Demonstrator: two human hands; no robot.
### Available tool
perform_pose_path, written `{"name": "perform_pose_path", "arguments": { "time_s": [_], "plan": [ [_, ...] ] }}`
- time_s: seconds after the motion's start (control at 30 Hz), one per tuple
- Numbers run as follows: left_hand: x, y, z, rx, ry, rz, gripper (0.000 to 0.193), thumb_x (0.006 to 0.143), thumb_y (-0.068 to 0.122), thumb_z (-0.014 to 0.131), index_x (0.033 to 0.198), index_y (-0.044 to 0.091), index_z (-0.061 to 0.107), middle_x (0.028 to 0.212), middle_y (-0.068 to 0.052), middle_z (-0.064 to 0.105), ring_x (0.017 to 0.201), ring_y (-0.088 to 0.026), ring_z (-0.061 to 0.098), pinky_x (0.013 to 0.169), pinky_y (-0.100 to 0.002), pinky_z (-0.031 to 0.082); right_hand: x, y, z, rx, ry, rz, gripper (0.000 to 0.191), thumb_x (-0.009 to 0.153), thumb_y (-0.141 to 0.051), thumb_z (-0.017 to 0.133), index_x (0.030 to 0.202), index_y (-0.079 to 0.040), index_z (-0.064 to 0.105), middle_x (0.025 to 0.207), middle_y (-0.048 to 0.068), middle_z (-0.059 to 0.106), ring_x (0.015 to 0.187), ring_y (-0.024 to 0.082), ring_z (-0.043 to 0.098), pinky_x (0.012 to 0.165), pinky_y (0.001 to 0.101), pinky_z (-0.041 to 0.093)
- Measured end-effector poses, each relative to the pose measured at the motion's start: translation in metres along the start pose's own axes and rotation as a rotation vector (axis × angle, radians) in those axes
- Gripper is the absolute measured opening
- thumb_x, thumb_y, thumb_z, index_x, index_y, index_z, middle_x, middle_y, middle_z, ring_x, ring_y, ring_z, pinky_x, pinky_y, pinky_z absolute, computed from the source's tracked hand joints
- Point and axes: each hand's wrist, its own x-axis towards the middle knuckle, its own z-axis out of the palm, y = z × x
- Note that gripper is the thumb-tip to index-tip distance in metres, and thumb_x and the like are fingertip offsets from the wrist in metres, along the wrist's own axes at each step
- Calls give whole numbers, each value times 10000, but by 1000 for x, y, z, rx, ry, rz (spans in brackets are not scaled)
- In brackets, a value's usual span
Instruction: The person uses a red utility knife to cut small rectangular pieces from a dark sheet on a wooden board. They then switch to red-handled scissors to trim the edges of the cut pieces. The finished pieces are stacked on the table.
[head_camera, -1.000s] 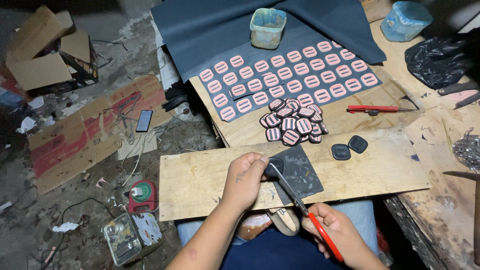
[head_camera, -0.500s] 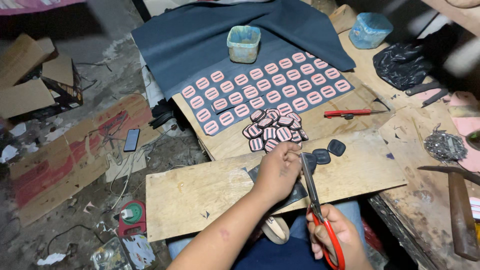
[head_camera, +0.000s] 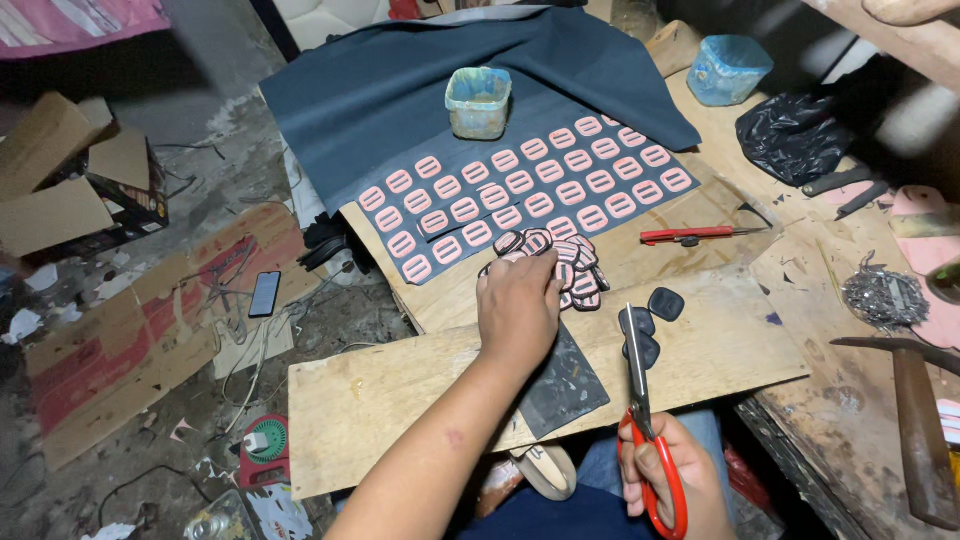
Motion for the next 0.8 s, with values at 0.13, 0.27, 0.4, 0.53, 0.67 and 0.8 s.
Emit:
{"name": "perform_pose_path", "arguments": {
  "time_s": [0.13,0.27,0.4,0.53,0.67,0.8],
  "plan": [
    [-1,-1,-2,-49,11,-54,136,873,163,739,1002,122,754,937,-49,729,941,-286,610,867,-424,461,1,1,1,-25,28,60,275,947,-180,588,1140,15,580,701,109,585,530,166,589,412,278,496],
    [-15,-6,-7,-648,-178,-555,159,927,123,677,1068,60,713,828,-62,665,754,-179,592,703,-313,473,2,2,1,-52,30,125,283,947,-208,592,1131,7,589,702,89,592,531,150,587,407,272,490],
    [-47,-14,-23,-1027,-83,-391,99,913,5,622,1000,-8,669,1024,-9,673,923,-85,607,822,-235,483,4,3,6,-89,38,266,283,933,-211,604,1132,-10,595,711,80,586,531,155,578,424,280,491],
    [-72,-17,-33,-1036,-6,-456,113,902,-35,647,1015,-51,641,1180,0,639,919,-70,628,825,-215,518,6,4,16,-71,-83,293,304,919,-211,606,1152,-18,572,798,96,598,620,168,603,512,297,523],
    [-82,-17,-40,-1200,-78,-741,308,898,-2,626,1204,28,632,950,-60,722,786,-79,645,734,-231,516,4,2,23,-53,-266,321,286,946,-212,619,1142,-17,545,887,79,576,666,166,582,569,297,514],
    [-85,-16,-45,-1147,-90,-858,241,922,59,636,1146,-15,680,938,-57,737,751,-100,679,715,-249,564,8,-2,26,-75,-242,378,278,954,-229,601,1140,-30,541,835,78,572,635,165,579,544,287,510]
  ]
}}
